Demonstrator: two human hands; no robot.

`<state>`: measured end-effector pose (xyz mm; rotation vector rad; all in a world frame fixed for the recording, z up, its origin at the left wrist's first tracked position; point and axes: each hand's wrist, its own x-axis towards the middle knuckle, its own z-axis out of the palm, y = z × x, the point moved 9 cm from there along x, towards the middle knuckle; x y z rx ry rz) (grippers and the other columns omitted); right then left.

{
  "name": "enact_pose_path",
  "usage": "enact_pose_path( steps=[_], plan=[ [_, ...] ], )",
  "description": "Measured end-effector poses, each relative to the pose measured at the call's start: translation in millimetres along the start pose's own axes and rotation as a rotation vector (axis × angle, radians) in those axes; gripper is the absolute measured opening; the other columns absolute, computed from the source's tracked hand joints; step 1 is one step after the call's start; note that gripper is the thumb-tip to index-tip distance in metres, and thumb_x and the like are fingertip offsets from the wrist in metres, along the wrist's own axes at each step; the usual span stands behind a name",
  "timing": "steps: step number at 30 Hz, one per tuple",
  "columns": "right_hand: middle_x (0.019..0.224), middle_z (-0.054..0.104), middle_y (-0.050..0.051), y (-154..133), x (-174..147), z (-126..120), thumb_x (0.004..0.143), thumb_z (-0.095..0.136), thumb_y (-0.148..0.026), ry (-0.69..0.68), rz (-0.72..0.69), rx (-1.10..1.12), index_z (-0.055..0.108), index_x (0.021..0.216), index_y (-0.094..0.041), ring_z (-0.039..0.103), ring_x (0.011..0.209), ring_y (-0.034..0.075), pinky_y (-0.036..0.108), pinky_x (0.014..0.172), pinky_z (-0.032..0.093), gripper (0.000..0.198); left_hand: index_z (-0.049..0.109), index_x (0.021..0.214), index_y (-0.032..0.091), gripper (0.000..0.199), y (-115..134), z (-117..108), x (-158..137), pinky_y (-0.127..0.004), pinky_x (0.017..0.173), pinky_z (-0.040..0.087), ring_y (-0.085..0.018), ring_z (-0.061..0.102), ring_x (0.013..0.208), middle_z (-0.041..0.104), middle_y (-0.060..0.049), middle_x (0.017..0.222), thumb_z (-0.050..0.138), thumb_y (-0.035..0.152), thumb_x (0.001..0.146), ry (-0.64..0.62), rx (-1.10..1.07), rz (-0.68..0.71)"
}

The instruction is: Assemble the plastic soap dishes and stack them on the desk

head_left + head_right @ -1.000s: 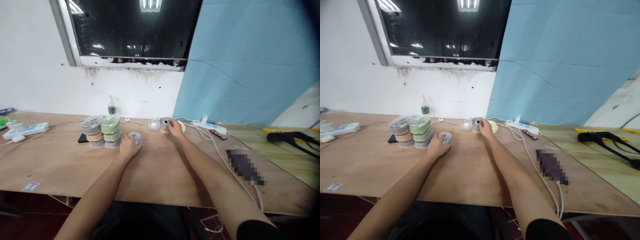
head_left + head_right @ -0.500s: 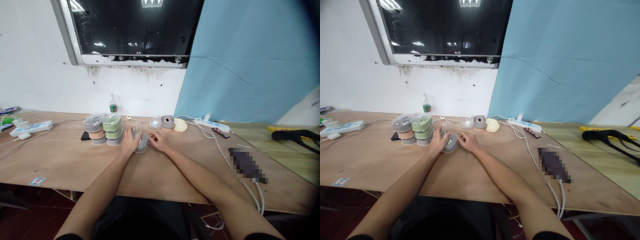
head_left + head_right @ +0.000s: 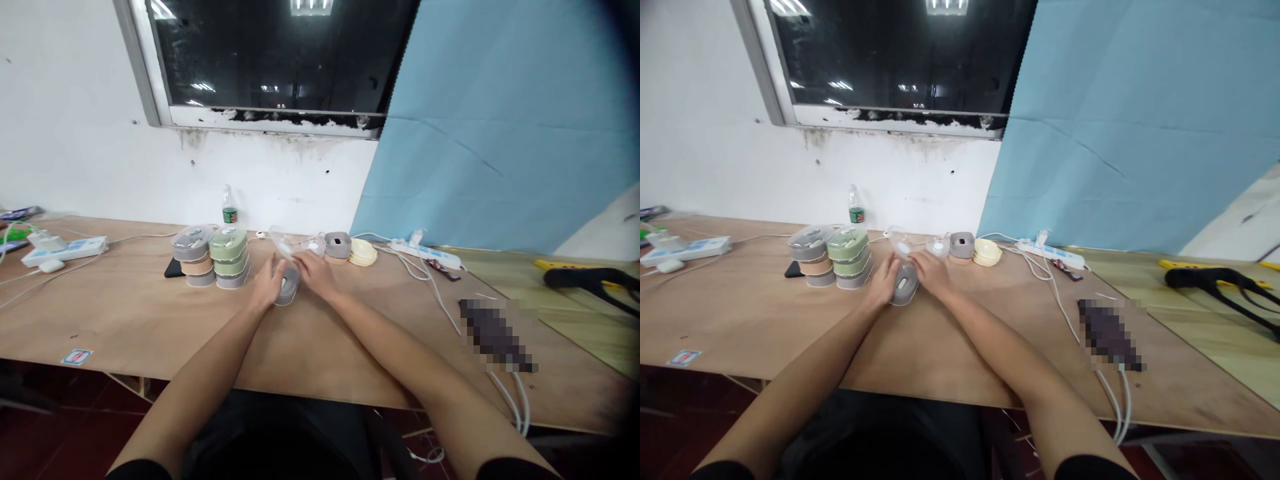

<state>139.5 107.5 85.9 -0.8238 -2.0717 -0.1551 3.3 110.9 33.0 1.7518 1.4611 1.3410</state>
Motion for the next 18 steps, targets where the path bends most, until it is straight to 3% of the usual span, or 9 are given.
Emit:
enact_pose_path(
  steps=[4, 9, 13, 18],
  plan=[
    [0.105, 0.065, 0.01, 66.4, 30.3, 5.1, 0.095, 0.041, -0.024, -0.087, 0.198, -0.199, 0.064, 0.109, -0.018, 0.059, 0.101, 0.021, 0.032, 0.089, 0.045, 0.027, 0.047, 0.131, 0.019, 0.072, 1.9, 16.7, -10.2, -0.047, 0.104, 0.032, -0.034, 0.044, 0.127, 0.048, -0.017, 0.137, 0.051, 0.069, 0.079, -0.156, 0.488, 0.045],
    [0.112, 0.063, 0.013, 120.1, 35.8, 24.5, 0.092, 0.041, -0.016, -0.371, 0.393, -0.421, 0.065, 0.109, -0.017, 0.06, 0.103, 0.024, 0.033, 0.086, 0.044, 0.029, 0.041, 0.134, 0.019, 0.084, 0.5, 21.1, -15.8, -0.046, 0.097, 0.038, -0.037, 0.047, 0.123, 0.041, -0.02, 0.14, 0.06, 0.069, 0.069, -0.207, 0.687, 0.048],
    [0.107, 0.065, 0.015, 133.7, 19.7, 28.7, 0.092, 0.04, -0.018, -0.468, 0.505, -0.48, 0.067, 0.102, -0.015, 0.063, 0.097, 0.026, 0.035, 0.082, 0.045, 0.029, 0.04, 0.134, 0.02, 0.078, 1.0, 19.0, -15.1, -0.044, 0.093, 0.041, -0.036, 0.053, 0.115, 0.047, -0.019, 0.133, 0.062, 0.06, 0.07, -0.223, 0.706, 0.026],
    [0.122, 0.059, 0.014, 123.2, 9.6, 20.8, 0.092, 0.04, -0.022, -0.345, 0.449, -0.434, 0.059, 0.119, -0.018, 0.058, 0.107, 0.026, 0.038, 0.088, 0.045, 0.033, 0.041, 0.134, 0.02, 0.074, 4.4, 16.0, -14.5, -0.042, 0.092, 0.043, -0.035, 0.055, 0.113, 0.046, -0.018, 0.134, 0.059, 0.059, 0.074, -0.205, 0.601, 0.002]
  ],
)
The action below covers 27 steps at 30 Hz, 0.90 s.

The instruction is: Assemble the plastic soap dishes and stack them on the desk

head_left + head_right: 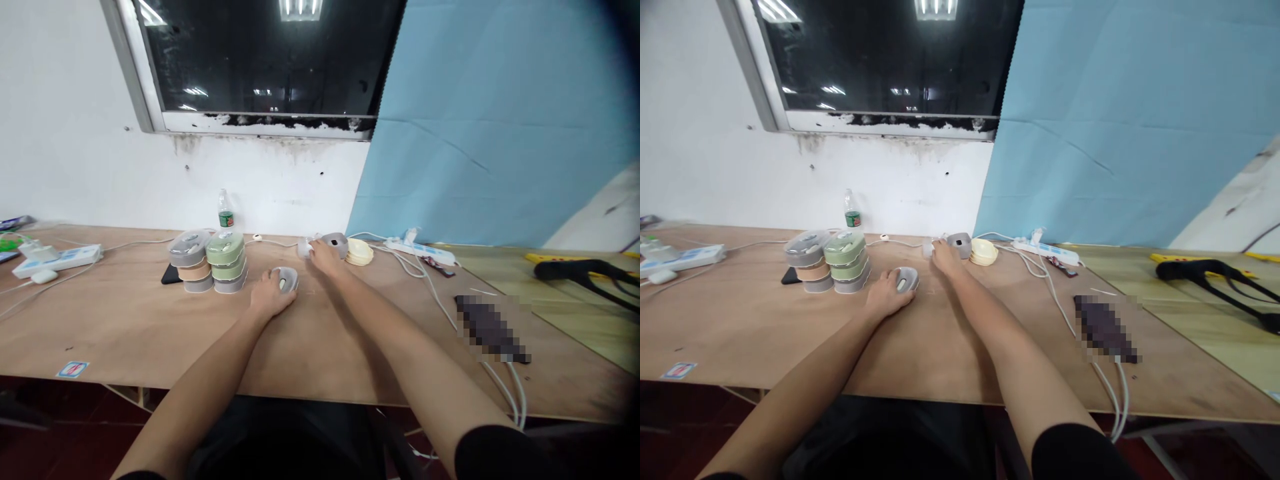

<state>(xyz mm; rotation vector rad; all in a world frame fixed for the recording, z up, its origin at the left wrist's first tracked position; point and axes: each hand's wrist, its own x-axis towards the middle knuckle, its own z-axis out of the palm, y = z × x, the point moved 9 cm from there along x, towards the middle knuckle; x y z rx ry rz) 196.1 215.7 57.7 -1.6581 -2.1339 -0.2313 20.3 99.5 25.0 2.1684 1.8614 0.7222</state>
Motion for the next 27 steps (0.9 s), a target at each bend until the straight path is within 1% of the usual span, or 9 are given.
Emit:
enact_pose_path(
  steps=[3, 5, 7, 10, 12, 15, 20, 24, 27],
  plan=[
    [0.118, 0.061, 0.012, -10.9, -23.1, -9.6, 0.091, 0.042, -0.021, 0.179, -0.098, 0.18, 0.059, 0.117, -0.017, 0.056, 0.108, 0.025, 0.037, 0.092, 0.044, 0.032, 0.041, 0.135, 0.02, 0.071, -3.0, -4.6, 0.8, -0.042, 0.096, 0.041, -0.033, 0.055, 0.115, 0.046, -0.017, 0.134, 0.054, 0.061, 0.078, 0.043, -0.145, -0.037],
    [0.109, 0.064, 0.011, -23.6, -44.9, -11.8, 0.09, 0.043, -0.02, 0.234, -0.202, 0.314, 0.061, 0.11, -0.017, 0.057, 0.104, 0.023, 0.036, 0.09, 0.045, 0.028, 0.041, 0.135, 0.02, 0.068, -5.8, -7.2, 1.8, -0.044, 0.099, 0.039, -0.033, 0.052, 0.119, 0.044, -0.018, 0.136, 0.05, 0.061, 0.082, 0.082, -0.26, -0.06],
    [0.103, 0.066, 0.009, -42.4, -66.5, -8.9, 0.089, 0.048, -0.022, 0.184, -0.326, 0.408, 0.062, 0.106, -0.017, 0.059, 0.094, 0.021, 0.034, 0.085, 0.046, 0.023, 0.038, 0.137, 0.02, 0.066, -9.0, -8.5, 2.7, -0.045, 0.103, 0.036, -0.032, 0.047, 0.125, 0.04, -0.017, 0.139, 0.045, 0.06, 0.085, 0.123, -0.384, -0.079],
    [0.095, 0.066, 0.006, -70.0, -91.4, -8.4, 0.086, 0.055, -0.024, 0.097, -0.43, 0.452, 0.062, 0.103, -0.018, 0.059, 0.076, 0.017, 0.03, 0.074, 0.046, 0.02, 0.033, 0.14, 0.019, 0.064, -14.5, -6.1, 3.7, -0.047, 0.107, 0.032, -0.031, 0.041, 0.131, 0.035, -0.018, 0.143, 0.037, 0.058, 0.09, 0.169, -0.535, -0.103],
    [0.089, 0.065, 0.005, -87.6, -102.3, -11.0, 0.084, 0.058, -0.026, 0.073, -0.493, 0.449, 0.061, 0.098, -0.018, 0.057, 0.072, 0.016, 0.028, 0.07, 0.045, 0.016, 0.031, 0.141, 0.019, 0.063, -16.6, -3.6, 4.3, -0.048, 0.109, 0.031, -0.03, 0.038, 0.133, 0.034, -0.019, 0.144, 0.034, 0.057, 0.092, 0.186, -0.588, -0.1],
    [0.084, 0.063, 0.005, -107.4, -112.1, -13.5, 0.084, 0.059, -0.031, 0.055, -0.594, 0.456, 0.061, 0.09, -0.018, 0.056, 0.073, 0.016, 0.027, 0.069, 0.044, 0.014, 0.03, 0.141, 0.02, 0.06, -17.2, -2.0, 5.0, -0.047, 0.111, 0.028, -0.028, 0.034, 0.136, 0.034, -0.017, 0.144, 0.033, 0.056, 0.093, 0.209, -0.627, -0.064],
    [0.082, 0.063, 0.004, -108.0, -112.5, -19.6, 0.09, 0.052, -0.033, 0.108, -0.59, 0.489, 0.059, 0.087, -0.02, 0.057, 0.073, 0.015, 0.026, 0.068, 0.043, 0.015, 0.029, 0.142, 0.018, 0.06, -17.8, -1.6, 5.0, -0.043, 0.112, 0.026, -0.025, 0.032, 0.137, 0.034, -0.017, 0.144, 0.029, 0.054, 0.094, 0.215, -0.641, -0.055],
    [0.08, 0.063, 0.003, -107.6, -113.8, -23.2, 0.092, 0.048, -0.031, 0.096, -0.578, 0.475, 0.058, 0.084, -0.022, 0.057, 0.073, 0.016, 0.026, 0.067, 0.042, 0.016, 0.028, 0.142, 0.017, 0.058, -15.3, -4.6, 3.9, -0.038, 0.113, 0.025, -0.021, 0.032, 0.137, 0.036, -0.015, 0.144, 0.028, 0.052, 0.095, 0.215, -0.602, -0.06],
    [0.08, 0.063, 0.003, -105.2, -113.7, -25.6, 0.094, 0.043, -0.032, 0.09, -0.538, 0.512, 0.058, 0.084, -0.022, 0.057, 0.073, 0.016, 0.027, 0.068, 0.043, 0.02, 0.03, 0.141, 0.019, 0.054, -12.2, -8.8, 2.6, -0.035, 0.111, 0.027, -0.019, 0.033, 0.136, 0.039, -0.013, 0.142, 0.025, 0.049, 0.097, 0.225, -0.573, -0.06]
  ],
)
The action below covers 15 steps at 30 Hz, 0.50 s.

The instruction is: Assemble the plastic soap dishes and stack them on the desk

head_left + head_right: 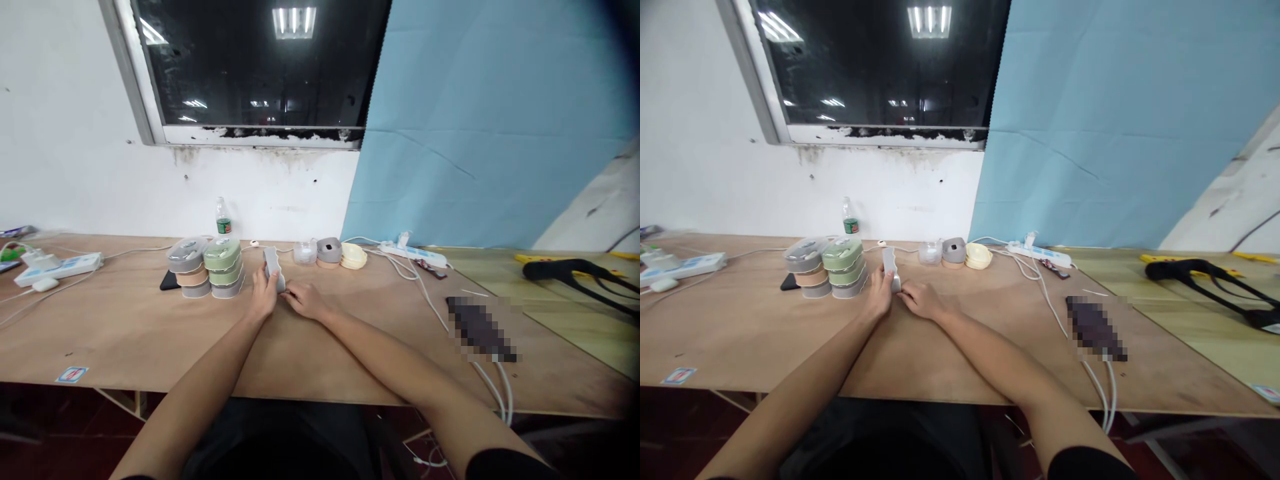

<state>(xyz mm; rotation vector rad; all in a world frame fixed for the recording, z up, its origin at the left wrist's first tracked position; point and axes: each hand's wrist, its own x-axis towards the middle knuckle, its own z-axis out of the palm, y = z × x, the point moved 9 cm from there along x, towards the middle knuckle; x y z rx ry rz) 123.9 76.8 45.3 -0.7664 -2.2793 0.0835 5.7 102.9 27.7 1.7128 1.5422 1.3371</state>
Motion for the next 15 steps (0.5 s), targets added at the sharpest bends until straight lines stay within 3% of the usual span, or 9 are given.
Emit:
enact_pose_path(
  steps=[4, 7, 11, 15],
  plan=[
    [0.076, 0.061, 0.003, 10.8, -2.7, -8.8, 0.096, 0.036, -0.038, 0.093, 0.093, 0.018, 0.055, 0.082, -0.023, 0.057, 0.072, 0.017, 0.028, 0.069, 0.044, 0.028, 0.033, 0.139, 0.02, 0.05, 2.8, -5.5, -0.5, -0.035, 0.11, 0.029, -0.019, 0.034, 0.135, 0.043, -0.013, 0.137, 0.023, 0.047, 0.098, 0.036, -0.012, 0.003],
    [0.072, 0.059, 0.002, 31.5, -4.8, -27.6, 0.097, 0.031, -0.042, 0.257, 0.218, 0.028, 0.053, 0.083, -0.024, 0.057, 0.07, 0.018, 0.029, 0.068, 0.044, 0.032, 0.031, 0.14, 0.019, 0.053, 1.7, -10.7, 0.5, -0.035, 0.111, 0.028, -0.021, 0.032, 0.136, 0.039, -0.014, 0.14, 0.029, 0.049, 0.096, 0.074, -0.042, 0.032],
    [0.068, 0.056, 0.001, 72.6, -9.2, -73.7, 0.097, 0.027, -0.043, 0.523, 0.377, -0.017, 0.05, 0.085, -0.022, 0.056, 0.067, 0.018, 0.029, 0.068, 0.045, 0.033, 0.031, 0.139, 0.018, 0.057, -4.9, -9.5, 3.2, -0.037, 0.112, 0.026, -0.021, 0.03, 0.138, 0.037, -0.015, 0.141, 0.035, 0.051, 0.093, 0.071, -0.047, 0.043],
    [0.086, 0.061, 0.007, 123.9, -33.7, -126.8, 0.096, 0.026, -0.039, 0.669, 0.546, -0.256, 0.051, 0.095, -0.019, 0.057, 0.084, 0.021, 0.032, 0.078, 0.044, 0.032, 0.03, 0.139, 0.016, 0.06, -2.9, -3.4, 2.0, -0.039, 0.113, 0.024, -0.022, 0.03, 0.137, 0.036, -0.015, 0.14, 0.039, 0.051, 0.091, 0.035, -0.032, 0.077]
  ],
)
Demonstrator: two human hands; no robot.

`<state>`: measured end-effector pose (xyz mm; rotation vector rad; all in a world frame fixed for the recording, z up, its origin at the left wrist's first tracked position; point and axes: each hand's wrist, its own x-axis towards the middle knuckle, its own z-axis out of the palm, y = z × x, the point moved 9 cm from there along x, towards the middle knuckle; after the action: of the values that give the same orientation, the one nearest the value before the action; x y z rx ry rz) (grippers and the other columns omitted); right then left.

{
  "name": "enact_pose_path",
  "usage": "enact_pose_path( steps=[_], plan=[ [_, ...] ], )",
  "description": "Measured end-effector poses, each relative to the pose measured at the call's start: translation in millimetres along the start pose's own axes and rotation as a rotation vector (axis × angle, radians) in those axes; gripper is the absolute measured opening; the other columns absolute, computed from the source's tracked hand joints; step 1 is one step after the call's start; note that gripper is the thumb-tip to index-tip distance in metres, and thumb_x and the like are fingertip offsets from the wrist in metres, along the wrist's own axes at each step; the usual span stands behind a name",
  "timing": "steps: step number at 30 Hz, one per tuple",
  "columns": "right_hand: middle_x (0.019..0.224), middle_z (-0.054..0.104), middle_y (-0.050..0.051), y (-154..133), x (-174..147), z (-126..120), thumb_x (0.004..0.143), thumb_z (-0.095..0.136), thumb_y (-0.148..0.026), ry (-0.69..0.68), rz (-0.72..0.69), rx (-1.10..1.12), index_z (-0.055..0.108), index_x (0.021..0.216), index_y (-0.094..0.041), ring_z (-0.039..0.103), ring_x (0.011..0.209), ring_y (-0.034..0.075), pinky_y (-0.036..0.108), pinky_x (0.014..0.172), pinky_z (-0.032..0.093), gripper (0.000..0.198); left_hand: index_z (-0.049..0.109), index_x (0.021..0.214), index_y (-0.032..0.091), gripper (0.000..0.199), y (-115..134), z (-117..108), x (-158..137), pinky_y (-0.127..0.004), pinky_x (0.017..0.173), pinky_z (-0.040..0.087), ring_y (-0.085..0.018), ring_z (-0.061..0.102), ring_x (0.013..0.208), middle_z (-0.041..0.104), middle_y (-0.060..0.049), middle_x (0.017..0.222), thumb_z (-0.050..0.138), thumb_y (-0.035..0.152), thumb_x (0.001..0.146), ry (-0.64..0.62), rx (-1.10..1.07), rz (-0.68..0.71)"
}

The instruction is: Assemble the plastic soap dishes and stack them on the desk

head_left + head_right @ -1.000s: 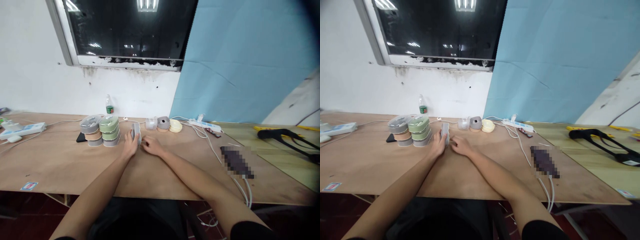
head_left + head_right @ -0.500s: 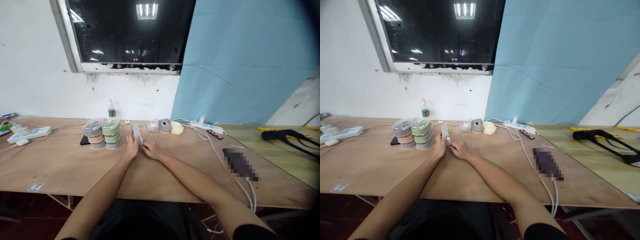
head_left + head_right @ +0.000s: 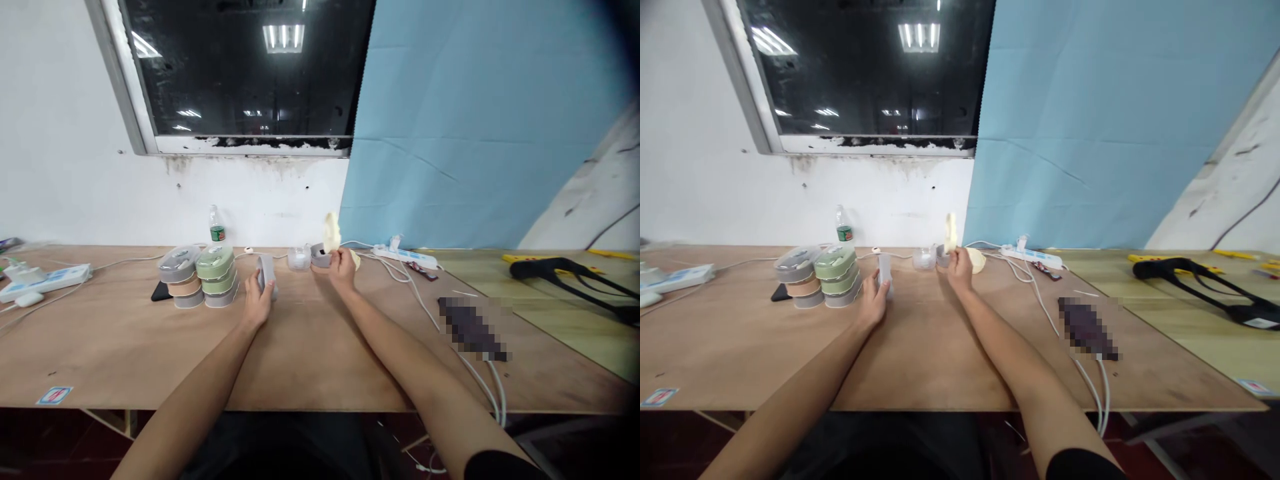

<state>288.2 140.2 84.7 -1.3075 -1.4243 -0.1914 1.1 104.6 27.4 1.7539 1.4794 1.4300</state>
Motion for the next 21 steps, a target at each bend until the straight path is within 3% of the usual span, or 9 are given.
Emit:
enact_pose_path(
  steps=[3, 8, 16, 21],
  plan=[
    [0.104, 0.06, 0.013, 48.4, 10.8, -21.4, 0.095, 0.027, -0.033, 0.033, 0.04, -0.162, 0.051, 0.103, -0.017, 0.054, 0.1, 0.024, 0.034, 0.086, 0.041, 0.031, 0.031, 0.138, 0.016, 0.06, 6.3, 2.5, -2.4, -0.04, 0.114, 0.024, -0.023, 0.031, 0.136, 0.035, -0.015, 0.139, 0.042, 0.05, 0.09, -0.017, 0.013, 0.039],
    [0.108, 0.058, 0.015, 100.9, 10.2, -37.2, 0.093, 0.028, -0.025, 0.015, 0.139, -0.329, 0.053, 0.11, -0.015, 0.051, 0.101, 0.025, 0.034, 0.085, 0.039, 0.032, 0.033, 0.137, 0.017, 0.058, 7.8, 5.8, -3.2, -0.041, 0.113, 0.024, -0.023, 0.031, 0.137, 0.037, -0.015, 0.139, 0.043, 0.05, 0.09, -0.045, 0.027, 0.043],
    [0.109, 0.056, 0.012, 116.0, 8.7, -0.6, 0.091, 0.037, -0.02, -0.228, 0.137, -0.47, 0.064, 0.111, -0.016, 0.049, 0.097, 0.022, 0.031, 0.081, 0.038, 0.034, 0.034, 0.137, 0.017, 0.057, 6.1, 7.1, -2.9, -0.039, 0.112, 0.026, -0.022, 0.033, 0.135, 0.037, -0.014, 0.139, 0.043, 0.049, 0.09, -0.053, 0.036, 0.064],
    [0.114, 0.056, 0.012, 118.3, 7.5, 4.7, 0.089, 0.036, -0.015, -0.246, 0.099, -0.44, 0.063, 0.116, -0.016, 0.05, 0.104, 0.023, 0.03, 0.087, 0.039, 0.039, 0.035, 0.138, 0.018, 0.054, 5.4, 8.4, -2.8, -0.039, 0.113, 0.026, -0.022, 0.033, 0.135, 0.039, -0.014, 0.14, 0.038, 0.048, 0.092, -0.067, 0.075, 0.038]
  ],
)
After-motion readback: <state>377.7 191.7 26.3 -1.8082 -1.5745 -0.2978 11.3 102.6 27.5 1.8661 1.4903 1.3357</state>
